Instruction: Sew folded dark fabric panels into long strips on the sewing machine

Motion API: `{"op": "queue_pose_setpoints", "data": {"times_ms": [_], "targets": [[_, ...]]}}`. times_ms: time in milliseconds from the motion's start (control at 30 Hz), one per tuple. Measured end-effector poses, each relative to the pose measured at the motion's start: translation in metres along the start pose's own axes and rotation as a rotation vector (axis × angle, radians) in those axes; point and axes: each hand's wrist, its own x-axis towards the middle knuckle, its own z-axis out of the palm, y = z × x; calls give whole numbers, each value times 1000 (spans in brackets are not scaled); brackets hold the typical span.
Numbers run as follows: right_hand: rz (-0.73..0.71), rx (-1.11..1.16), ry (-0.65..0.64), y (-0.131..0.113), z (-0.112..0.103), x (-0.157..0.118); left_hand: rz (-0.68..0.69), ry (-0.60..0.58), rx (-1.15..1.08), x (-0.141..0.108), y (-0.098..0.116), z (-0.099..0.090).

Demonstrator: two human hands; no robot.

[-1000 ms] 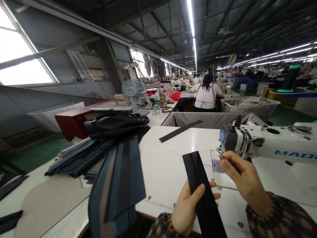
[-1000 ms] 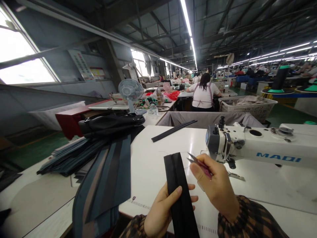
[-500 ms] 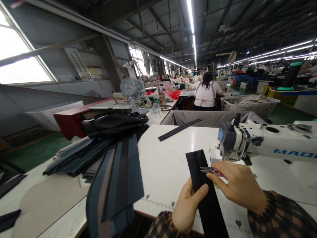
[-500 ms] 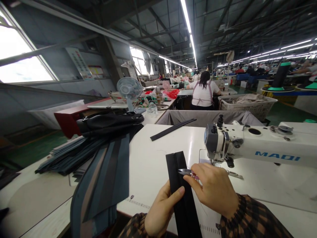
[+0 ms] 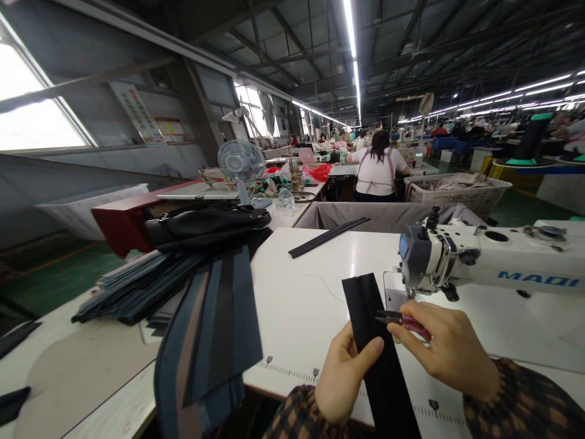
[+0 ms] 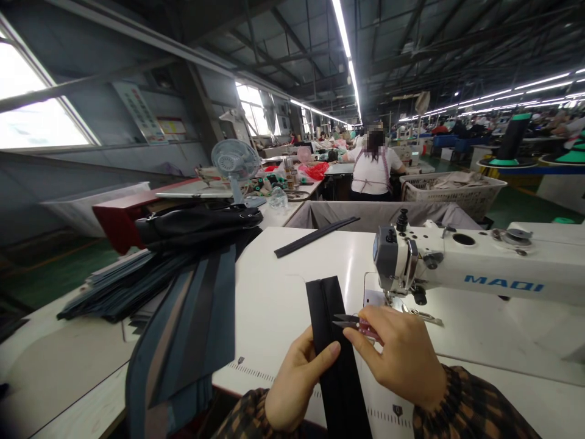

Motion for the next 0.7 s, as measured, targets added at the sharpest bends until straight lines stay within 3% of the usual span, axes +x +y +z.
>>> {"op": "queue_pose_setpoints", "data": {"times_ms": [133, 433, 533, 700], "targets": [[-117, -147, -18, 2, 3, -6, 13, 8, 41, 0, 1, 1], [-106, -16, -60, -4, 4, -1, 6, -54, 91, 1, 2, 2], [-41, 26, -70, -3, 5, -2, -2, -66, 69, 1, 2, 3], [227, 299, -25, 1, 2, -4, -40, -59, 36, 1, 0, 3]]}}
